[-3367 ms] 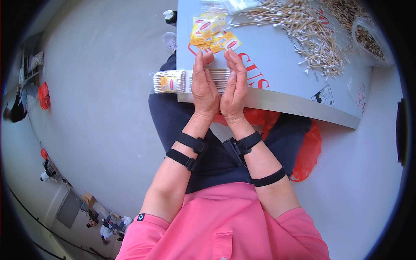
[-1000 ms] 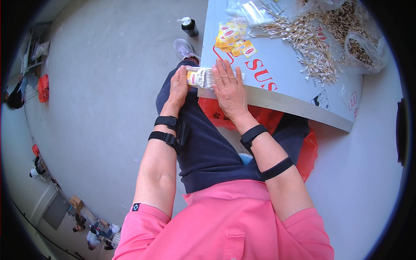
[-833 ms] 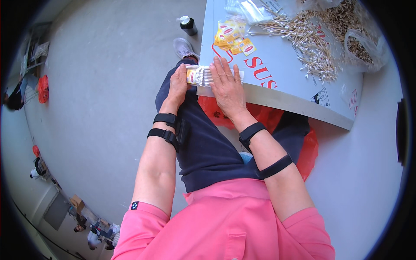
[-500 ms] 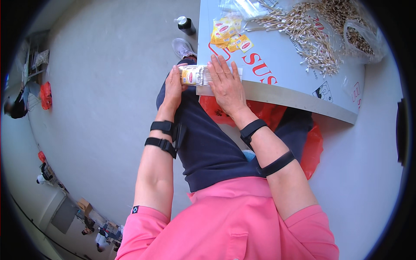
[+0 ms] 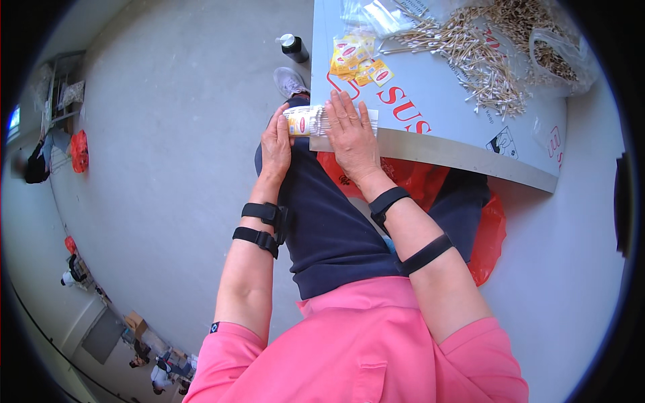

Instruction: Sorting cotton swabs and placing them into small plastic bags and containers.

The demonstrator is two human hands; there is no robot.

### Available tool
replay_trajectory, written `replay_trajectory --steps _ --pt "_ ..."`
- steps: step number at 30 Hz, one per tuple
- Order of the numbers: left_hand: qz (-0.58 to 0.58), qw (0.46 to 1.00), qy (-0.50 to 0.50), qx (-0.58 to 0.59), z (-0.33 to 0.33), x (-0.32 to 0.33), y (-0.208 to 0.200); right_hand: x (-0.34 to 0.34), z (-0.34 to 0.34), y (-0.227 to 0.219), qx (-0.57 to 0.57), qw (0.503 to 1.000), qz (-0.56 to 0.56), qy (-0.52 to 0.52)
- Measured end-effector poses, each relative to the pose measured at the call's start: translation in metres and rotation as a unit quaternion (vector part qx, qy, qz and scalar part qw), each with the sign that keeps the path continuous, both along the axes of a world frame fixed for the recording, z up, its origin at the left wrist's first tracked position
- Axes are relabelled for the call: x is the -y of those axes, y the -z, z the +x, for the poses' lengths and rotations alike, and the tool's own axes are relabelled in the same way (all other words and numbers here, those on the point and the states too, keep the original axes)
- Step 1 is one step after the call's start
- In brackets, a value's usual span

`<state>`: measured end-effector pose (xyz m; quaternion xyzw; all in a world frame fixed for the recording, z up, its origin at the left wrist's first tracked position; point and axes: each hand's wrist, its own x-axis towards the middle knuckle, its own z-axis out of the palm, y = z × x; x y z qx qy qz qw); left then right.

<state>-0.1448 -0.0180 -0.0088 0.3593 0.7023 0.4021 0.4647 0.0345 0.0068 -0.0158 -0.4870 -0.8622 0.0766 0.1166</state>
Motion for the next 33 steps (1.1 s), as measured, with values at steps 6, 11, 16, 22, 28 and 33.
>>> replay_trajectory --steps 6,11,16,22,28,33 --pt "0.020 1.000 -0.004 -0.011 0.004 -0.003 0.000 0.001 -0.010 0.001 -0.041 0.999 0.001 0.028" --pt "0.003 1.000 -0.015 0.001 0.007 -0.005 -0.007 -0.001 0.004 0.002 -0.262 0.964 -0.048 0.021" --pt "-0.029 0.995 -0.015 0.097 -0.004 -0.004 0.000 -0.004 0.013 -0.009 -0.374 0.922 -0.077 0.072" --pt "-0.052 0.990 0.007 0.131 -0.013 -0.008 0.009 -0.007 0.015 -0.010 -0.387 0.917 -0.071 0.062" --pt "-0.081 0.982 0.024 0.170 -0.019 -0.011 0.010 -0.008 0.015 -0.009 -0.417 0.904 -0.068 0.063" --pt "-0.106 0.980 0.026 0.167 -0.017 -0.012 0.004 -0.006 0.017 -0.004 -0.404 0.911 -0.059 0.056"
